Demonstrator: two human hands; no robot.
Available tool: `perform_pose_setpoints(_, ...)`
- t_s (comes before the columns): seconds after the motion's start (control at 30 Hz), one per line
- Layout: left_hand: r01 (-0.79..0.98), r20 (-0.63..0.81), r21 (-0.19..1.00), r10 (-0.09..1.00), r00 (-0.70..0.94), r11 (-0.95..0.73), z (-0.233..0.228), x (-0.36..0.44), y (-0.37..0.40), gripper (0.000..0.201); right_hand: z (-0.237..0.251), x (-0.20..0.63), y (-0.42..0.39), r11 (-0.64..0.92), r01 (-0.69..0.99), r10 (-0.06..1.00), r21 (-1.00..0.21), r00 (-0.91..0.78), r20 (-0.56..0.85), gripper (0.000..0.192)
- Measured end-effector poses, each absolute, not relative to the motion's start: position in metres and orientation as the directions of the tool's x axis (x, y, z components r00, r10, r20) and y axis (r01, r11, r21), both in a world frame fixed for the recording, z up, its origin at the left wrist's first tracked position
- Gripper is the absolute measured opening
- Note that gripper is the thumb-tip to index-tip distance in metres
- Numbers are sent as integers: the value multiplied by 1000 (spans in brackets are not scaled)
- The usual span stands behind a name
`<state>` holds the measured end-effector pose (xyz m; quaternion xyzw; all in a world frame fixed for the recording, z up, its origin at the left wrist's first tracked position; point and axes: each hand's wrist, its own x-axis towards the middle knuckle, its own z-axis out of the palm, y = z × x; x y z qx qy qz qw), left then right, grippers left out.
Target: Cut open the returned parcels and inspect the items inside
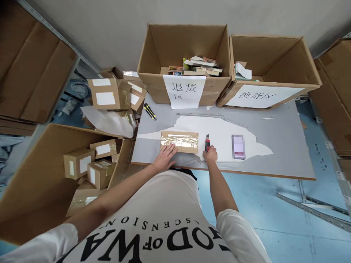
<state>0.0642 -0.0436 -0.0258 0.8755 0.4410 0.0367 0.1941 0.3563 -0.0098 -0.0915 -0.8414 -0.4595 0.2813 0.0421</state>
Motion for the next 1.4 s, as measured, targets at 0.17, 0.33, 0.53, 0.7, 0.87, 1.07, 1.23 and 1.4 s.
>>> perform_pose_setpoints(0.17,750,-135,362,765,630,-554,-25,60,-43,79,-59,371,4,-517,714,851,-472,369,-374,36)
perform_pose_setpoints(0.33,764,-140,334,772,619,-552,-28,62,-41,90,13,354,22,-84,677,995,-731,15,-100,49)
perform_pose_setpoints(0.53,766,-161,308,762,627,-564,-35,60,-39,92,64,284,47,522,667,687,-531,-698,-202,49)
perform_pose_setpoints(0.7,774,-165,314,772,614,-549,-39,62,-41,92,61,256,63,685,651,552,-327,-757,-349,52)
perform_pose_setpoints(0.87,784,-164,326,785,598,-529,-40,65,-42,92,61,249,65,754,624,509,-206,-753,-418,54)
perform_pose_setpoints(1.07,786,-160,334,790,591,-520,-39,64,-40,92,62,246,65,763,634,523,-128,-720,-456,58)
perform_pose_setpoints(1.23,790,-172,349,794,583,-505,-38,64,-39,95,60,249,65,770,624,511,-134,-728,-457,58)
perform_pose_setpoints(1.4,788,-183,361,790,585,-499,-35,64,-37,97,59,243,68,781,616,517,-103,-730,-447,57)
